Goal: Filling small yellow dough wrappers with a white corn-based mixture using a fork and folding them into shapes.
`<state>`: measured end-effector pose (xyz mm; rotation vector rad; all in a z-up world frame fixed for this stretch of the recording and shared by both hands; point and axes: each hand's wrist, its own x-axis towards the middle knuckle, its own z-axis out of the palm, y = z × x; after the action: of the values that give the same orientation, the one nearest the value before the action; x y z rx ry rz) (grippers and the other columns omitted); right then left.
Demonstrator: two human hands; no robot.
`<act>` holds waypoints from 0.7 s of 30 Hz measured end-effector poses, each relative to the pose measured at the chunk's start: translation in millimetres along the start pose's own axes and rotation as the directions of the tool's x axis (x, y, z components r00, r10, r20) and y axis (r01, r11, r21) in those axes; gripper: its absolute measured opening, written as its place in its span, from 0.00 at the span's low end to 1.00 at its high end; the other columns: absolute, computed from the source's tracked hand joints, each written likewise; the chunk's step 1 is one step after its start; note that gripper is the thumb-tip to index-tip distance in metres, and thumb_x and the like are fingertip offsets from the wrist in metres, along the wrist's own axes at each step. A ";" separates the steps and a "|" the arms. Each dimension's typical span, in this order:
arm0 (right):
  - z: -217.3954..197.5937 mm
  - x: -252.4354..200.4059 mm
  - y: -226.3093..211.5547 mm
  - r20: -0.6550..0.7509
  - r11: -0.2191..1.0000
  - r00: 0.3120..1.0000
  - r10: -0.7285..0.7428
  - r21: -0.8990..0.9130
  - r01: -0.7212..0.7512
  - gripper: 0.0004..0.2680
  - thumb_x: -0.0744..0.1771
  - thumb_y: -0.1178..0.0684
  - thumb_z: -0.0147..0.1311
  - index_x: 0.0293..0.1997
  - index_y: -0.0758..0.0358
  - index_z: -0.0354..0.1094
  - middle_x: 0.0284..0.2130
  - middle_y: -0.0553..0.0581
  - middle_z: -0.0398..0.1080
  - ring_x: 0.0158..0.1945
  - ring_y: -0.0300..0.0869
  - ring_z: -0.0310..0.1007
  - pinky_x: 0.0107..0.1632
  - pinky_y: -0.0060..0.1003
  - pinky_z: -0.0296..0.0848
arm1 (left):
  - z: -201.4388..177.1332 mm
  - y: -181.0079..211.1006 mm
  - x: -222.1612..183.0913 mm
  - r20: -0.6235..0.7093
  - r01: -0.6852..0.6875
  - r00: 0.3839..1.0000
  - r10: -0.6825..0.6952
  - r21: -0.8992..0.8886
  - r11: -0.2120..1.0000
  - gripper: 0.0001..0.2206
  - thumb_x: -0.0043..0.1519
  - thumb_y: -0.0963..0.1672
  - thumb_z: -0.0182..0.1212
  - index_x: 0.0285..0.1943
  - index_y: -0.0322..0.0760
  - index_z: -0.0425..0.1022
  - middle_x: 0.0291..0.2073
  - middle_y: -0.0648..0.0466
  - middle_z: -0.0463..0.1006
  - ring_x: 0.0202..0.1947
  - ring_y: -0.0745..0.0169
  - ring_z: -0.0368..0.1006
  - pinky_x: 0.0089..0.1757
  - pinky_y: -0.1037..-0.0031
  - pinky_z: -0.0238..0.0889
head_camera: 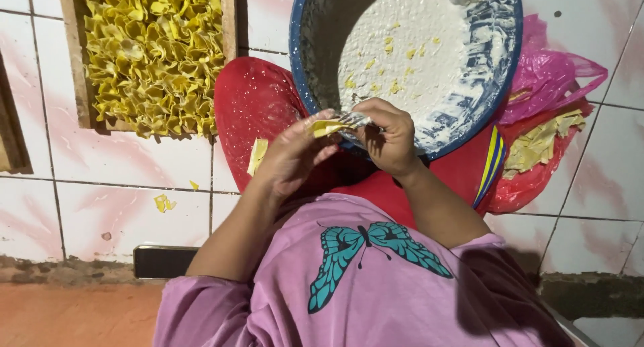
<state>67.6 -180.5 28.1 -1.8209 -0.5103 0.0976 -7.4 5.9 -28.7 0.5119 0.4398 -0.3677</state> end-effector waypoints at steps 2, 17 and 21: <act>4.5 0.3 1.2 0.002 1.000 1.000 -0.007 0.015 0.007 0.04 0.66 0.57 0.67 0.37 0.67 0.79 0.32 0.58 0.76 0.31 0.41 0.74 0.37 0.35 0.74 | -1.1 -13.2 0.0 -0.032 0.001 0.999 -0.001 0.014 1.000 0.23 0.63 0.47 0.65 0.66 0.33 0.72 0.52 0.47 0.81 0.49 0.58 0.79 0.53 0.66 0.74; 0.1 -3.8 5.7 0.123 0.998 0.991 -0.049 -0.023 0.052 0.05 0.65 0.64 0.64 0.43 0.68 0.79 0.37 0.62 0.76 0.36 0.49 0.77 0.40 0.40 0.76 | 15.0 7.3 -3.7 -0.198 -0.036 0.977 0.083 0.228 0.973 0.16 0.57 0.36 0.69 0.55 0.26 0.79 0.38 0.42 0.84 0.34 0.58 0.82 0.37 0.71 0.80; -18.5 -2.2 6.9 0.168 0.990 0.976 0.136 0.005 -0.138 0.06 0.69 0.56 0.60 0.46 0.70 0.77 0.37 0.62 0.75 0.36 0.42 0.72 0.40 0.40 0.74 | 17.9 12.1 -11.1 -0.168 -0.044 0.984 0.060 0.094 0.995 0.17 0.56 0.39 0.71 0.53 0.26 0.79 0.38 0.42 0.83 0.37 0.52 0.83 0.40 0.70 0.80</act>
<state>73.6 -199.4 27.1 -1.8396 -0.4995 0.3509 -6.0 8.6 -4.6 0.6446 0.5764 -0.2955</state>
